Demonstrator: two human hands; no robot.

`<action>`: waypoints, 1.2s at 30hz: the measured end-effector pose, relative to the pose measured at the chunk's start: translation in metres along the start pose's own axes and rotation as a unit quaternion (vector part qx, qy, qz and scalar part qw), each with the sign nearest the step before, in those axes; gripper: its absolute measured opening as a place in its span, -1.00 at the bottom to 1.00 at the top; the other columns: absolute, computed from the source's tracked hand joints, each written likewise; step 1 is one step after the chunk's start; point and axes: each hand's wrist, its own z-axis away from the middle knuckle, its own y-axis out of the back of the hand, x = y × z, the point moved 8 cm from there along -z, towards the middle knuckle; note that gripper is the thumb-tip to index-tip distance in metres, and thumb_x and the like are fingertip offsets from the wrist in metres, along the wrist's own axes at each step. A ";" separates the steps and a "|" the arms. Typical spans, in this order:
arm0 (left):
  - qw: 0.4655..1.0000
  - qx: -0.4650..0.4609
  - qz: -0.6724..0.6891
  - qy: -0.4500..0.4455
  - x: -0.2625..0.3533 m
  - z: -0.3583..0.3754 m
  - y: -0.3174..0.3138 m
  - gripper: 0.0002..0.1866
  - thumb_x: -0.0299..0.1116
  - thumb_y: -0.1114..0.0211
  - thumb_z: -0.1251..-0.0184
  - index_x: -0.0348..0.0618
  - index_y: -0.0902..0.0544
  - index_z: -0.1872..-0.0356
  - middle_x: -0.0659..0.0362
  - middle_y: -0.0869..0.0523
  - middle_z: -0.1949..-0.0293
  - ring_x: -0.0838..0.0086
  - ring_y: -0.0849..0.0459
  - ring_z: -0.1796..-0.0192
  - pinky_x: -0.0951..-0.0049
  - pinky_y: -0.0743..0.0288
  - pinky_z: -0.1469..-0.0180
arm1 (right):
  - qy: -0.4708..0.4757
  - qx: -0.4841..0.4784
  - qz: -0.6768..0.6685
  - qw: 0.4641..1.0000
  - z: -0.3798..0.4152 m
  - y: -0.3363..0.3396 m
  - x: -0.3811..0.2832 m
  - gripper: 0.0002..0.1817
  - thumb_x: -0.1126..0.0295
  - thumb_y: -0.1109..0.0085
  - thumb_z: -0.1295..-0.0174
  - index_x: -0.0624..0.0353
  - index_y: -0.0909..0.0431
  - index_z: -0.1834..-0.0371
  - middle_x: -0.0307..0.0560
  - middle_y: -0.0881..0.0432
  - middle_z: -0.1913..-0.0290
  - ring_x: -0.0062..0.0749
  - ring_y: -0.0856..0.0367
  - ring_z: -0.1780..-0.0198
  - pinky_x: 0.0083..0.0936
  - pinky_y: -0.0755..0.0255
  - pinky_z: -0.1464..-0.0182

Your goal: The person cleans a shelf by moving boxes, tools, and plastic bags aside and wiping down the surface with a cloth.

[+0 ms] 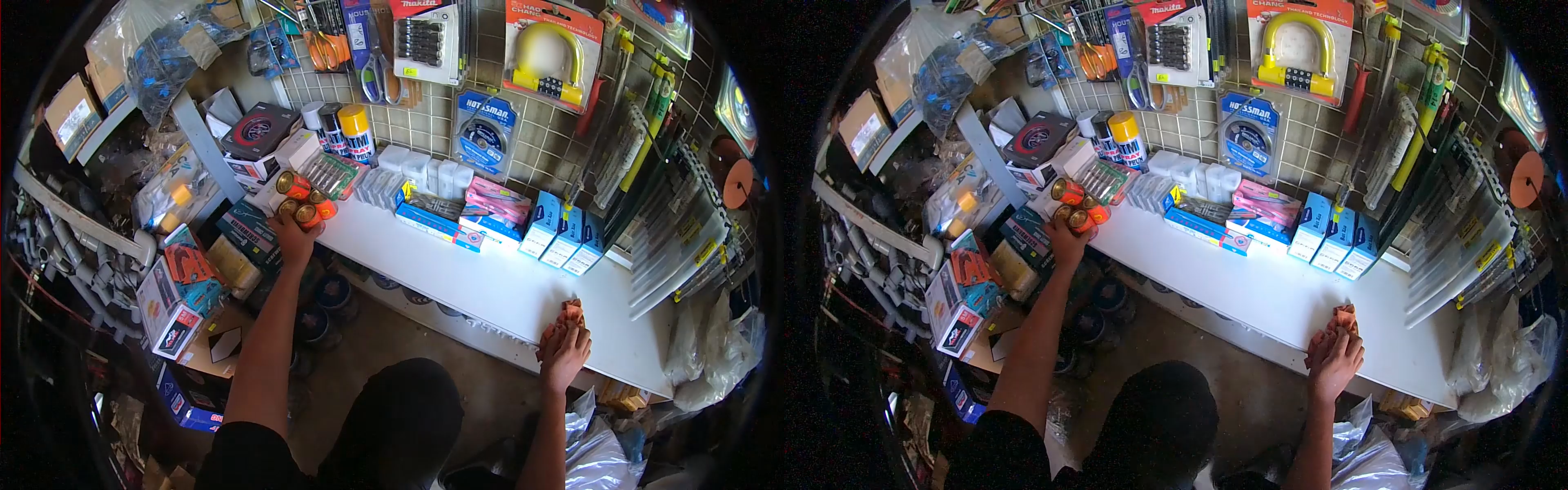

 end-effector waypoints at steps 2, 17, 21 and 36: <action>1.000 -0.012 -0.004 -0.005 0.001 0.000 0.000 -0.12 -0.24 -0.66 0.11 -0.33 -0.34 -0.21 -0.20 -0.27 -0.15 -0.10 -0.49 -0.12 0.10 -0.45 -0.19 | 0.004 0.004 0.004 1.000 0.000 0.000 0.000 -0.67 0.31 -0.09 -0.28 0.23 -0.49 -0.05 0.13 -0.46 0.04 0.08 -0.45 0.00 -0.07 -0.33 -0.04; 0.995 0.003 -0.003 -0.097 0.039 -0.031 0.034 -0.27 -0.16 -0.55 -0.02 -0.32 -0.41 -0.15 -0.13 -0.42 -0.08 -0.07 -0.44 -0.15 0.06 -0.42 -0.21 | 0.004 0.015 -0.002 1.000 0.000 0.002 0.000 -0.70 0.36 -0.09 -0.26 0.18 -0.48 -0.04 0.12 -0.47 0.06 0.06 -0.45 0.03 -0.06 -0.32 -0.03; 0.928 -0.079 -0.149 -0.333 0.114 -0.038 0.011 -0.33 -0.18 -0.54 0.00 -0.24 -0.48 -0.13 -0.05 -0.43 -0.12 0.01 -0.40 -0.21 0.09 -0.38 -0.23 | 0.009 0.026 -0.006 1.000 -0.001 0.002 -0.003 -0.70 0.37 -0.10 -0.24 0.20 -0.49 -0.03 0.12 -0.46 0.08 0.07 -0.45 0.04 -0.07 -0.33 -0.02; 0.862 -0.270 -0.302 -0.304 0.121 -0.085 -0.081 -0.69 -0.21 -0.29 -0.30 -0.06 -0.64 -0.01 0.02 -0.63 0.02 0.08 -0.73 0.05 0.08 -0.65 0.07 | 0.001 0.025 -0.006 1.000 -0.001 0.004 -0.004 -0.73 0.36 -0.10 -0.26 0.20 -0.52 0.02 0.11 -0.47 0.11 0.06 -0.45 0.05 -0.08 -0.31 0.00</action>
